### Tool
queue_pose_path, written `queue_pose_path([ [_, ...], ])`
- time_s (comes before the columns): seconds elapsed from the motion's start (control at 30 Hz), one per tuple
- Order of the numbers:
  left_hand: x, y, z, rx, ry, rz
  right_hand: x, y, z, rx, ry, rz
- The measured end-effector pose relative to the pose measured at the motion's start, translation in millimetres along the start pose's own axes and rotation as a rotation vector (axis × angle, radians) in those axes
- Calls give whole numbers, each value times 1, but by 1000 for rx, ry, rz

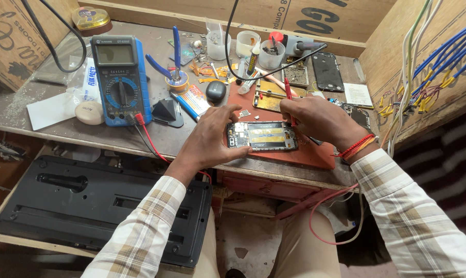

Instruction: The person uses a multimeter to test points on a disassembled mobile phone motherboard. They hold the board with one hand and probe various components with the multimeter leads, checking electrical continuity or voltage across the circuit.

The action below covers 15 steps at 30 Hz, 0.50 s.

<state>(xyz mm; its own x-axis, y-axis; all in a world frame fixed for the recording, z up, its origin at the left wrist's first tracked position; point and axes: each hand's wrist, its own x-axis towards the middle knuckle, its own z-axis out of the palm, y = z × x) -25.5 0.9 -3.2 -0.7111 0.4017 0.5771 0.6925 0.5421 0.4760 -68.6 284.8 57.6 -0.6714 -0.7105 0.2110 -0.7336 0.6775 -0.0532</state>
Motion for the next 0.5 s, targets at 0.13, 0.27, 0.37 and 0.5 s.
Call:
queue_pose_path([
  [0.13, 0, 0, 0, -7, -3, -10, 3, -3, -2, -42, -59, 46],
  [0.27, 0, -2, -1, -8, 5, 4, 5, -4, -1, -70, -93, 46],
  [0.37, -1, -3, -1, -5, 6, 7, 5, -4, 0, -74, -101, 35],
  [0.5, -2, -4, -1, -4, 7, 10, 5, -3, 2, -82, -87, 19],
])
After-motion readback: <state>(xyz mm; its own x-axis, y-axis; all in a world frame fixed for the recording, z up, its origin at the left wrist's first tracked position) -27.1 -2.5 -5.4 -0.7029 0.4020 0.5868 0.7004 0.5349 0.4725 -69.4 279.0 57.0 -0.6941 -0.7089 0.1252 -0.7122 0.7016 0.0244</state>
